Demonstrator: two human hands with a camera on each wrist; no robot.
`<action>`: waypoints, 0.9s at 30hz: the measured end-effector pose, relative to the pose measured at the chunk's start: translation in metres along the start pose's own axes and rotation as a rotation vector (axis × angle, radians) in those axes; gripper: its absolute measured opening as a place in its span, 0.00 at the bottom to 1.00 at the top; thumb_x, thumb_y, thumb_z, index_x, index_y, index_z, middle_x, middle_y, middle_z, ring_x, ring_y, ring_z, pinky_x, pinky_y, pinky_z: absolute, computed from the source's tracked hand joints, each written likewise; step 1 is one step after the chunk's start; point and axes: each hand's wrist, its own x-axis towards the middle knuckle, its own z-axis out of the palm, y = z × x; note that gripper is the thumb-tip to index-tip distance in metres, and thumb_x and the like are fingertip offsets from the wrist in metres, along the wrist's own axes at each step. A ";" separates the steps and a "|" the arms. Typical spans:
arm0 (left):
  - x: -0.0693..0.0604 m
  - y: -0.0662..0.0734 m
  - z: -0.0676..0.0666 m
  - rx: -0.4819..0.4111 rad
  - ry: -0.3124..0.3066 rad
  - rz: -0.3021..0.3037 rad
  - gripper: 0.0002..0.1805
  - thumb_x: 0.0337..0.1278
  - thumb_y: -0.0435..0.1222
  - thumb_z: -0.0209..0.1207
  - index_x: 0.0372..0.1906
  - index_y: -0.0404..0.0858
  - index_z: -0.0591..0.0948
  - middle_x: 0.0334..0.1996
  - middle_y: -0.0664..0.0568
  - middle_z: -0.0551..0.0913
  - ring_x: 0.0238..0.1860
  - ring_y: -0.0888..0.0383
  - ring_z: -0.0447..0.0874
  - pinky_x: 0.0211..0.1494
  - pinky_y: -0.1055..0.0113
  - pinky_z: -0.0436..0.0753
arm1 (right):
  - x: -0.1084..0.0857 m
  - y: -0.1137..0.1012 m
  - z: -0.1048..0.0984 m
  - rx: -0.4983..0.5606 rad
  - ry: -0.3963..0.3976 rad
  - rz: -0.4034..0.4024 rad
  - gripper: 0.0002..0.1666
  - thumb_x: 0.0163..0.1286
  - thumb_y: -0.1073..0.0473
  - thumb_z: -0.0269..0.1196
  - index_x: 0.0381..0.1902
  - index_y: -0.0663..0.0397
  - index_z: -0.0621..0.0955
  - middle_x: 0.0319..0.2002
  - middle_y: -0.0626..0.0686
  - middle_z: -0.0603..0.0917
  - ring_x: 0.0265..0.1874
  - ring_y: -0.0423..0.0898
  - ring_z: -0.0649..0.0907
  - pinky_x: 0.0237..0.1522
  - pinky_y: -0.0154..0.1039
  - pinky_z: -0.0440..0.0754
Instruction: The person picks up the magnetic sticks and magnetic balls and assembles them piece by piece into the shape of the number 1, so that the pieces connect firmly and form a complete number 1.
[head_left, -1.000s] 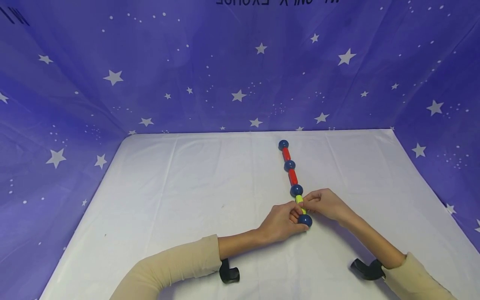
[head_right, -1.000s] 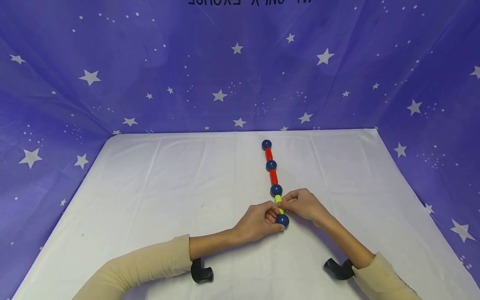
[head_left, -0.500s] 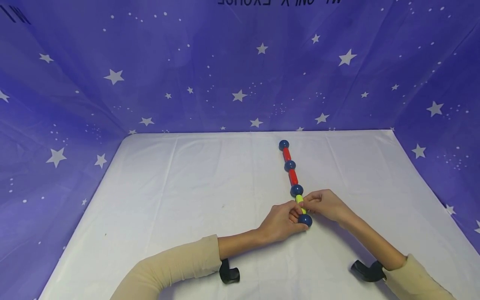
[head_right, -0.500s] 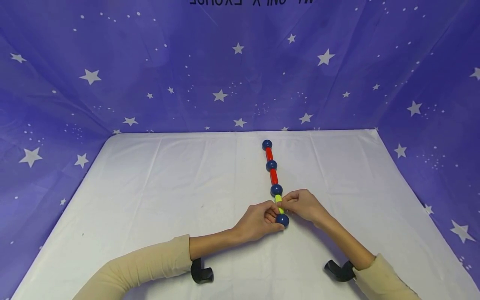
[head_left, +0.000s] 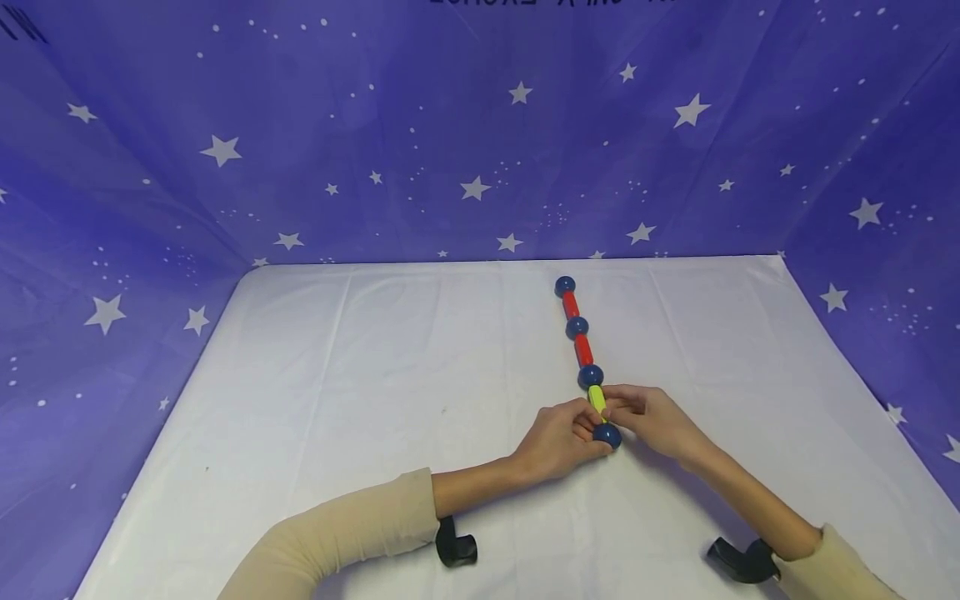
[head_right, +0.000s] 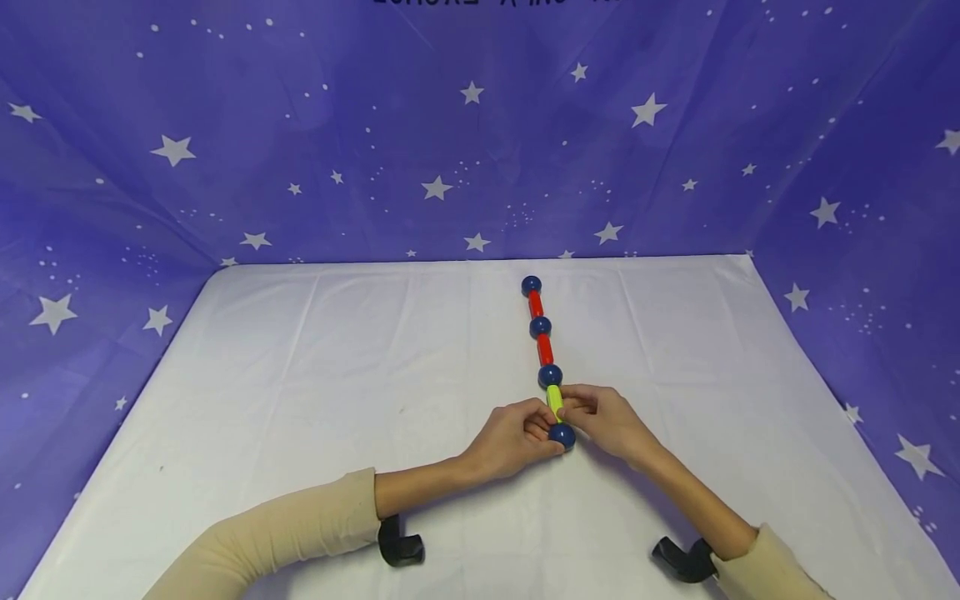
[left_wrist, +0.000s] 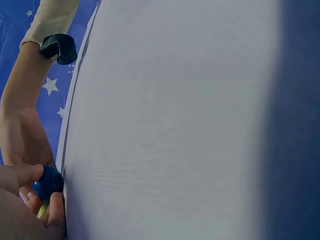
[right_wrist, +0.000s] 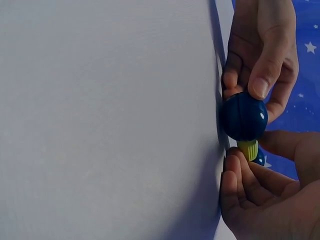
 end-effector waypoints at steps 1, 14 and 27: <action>0.000 0.000 0.000 -0.005 0.002 -0.001 0.14 0.51 0.29 0.73 0.42 0.32 0.81 0.31 0.54 0.85 0.30 0.73 0.81 0.36 0.79 0.80 | 0.000 0.000 0.000 0.000 0.004 -0.005 0.28 0.73 0.56 0.63 0.65 0.67 0.75 0.53 0.61 0.84 0.55 0.61 0.81 0.55 0.59 0.76; -0.002 -0.001 0.000 -0.090 0.021 -0.044 0.14 0.50 0.27 0.72 0.42 0.30 0.82 0.33 0.49 0.88 0.32 0.68 0.84 0.37 0.78 0.81 | -0.002 -0.001 0.007 -0.011 0.033 -0.053 0.27 0.74 0.59 0.60 0.65 0.70 0.74 0.57 0.65 0.81 0.55 0.61 0.81 0.54 0.54 0.79; -0.005 -0.001 -0.004 -0.107 0.026 -0.054 0.13 0.51 0.26 0.71 0.41 0.31 0.82 0.32 0.50 0.88 0.31 0.70 0.83 0.36 0.77 0.82 | -0.001 -0.005 0.012 -0.025 0.044 -0.059 0.27 0.74 0.60 0.62 0.65 0.70 0.73 0.51 0.61 0.84 0.52 0.58 0.83 0.52 0.52 0.80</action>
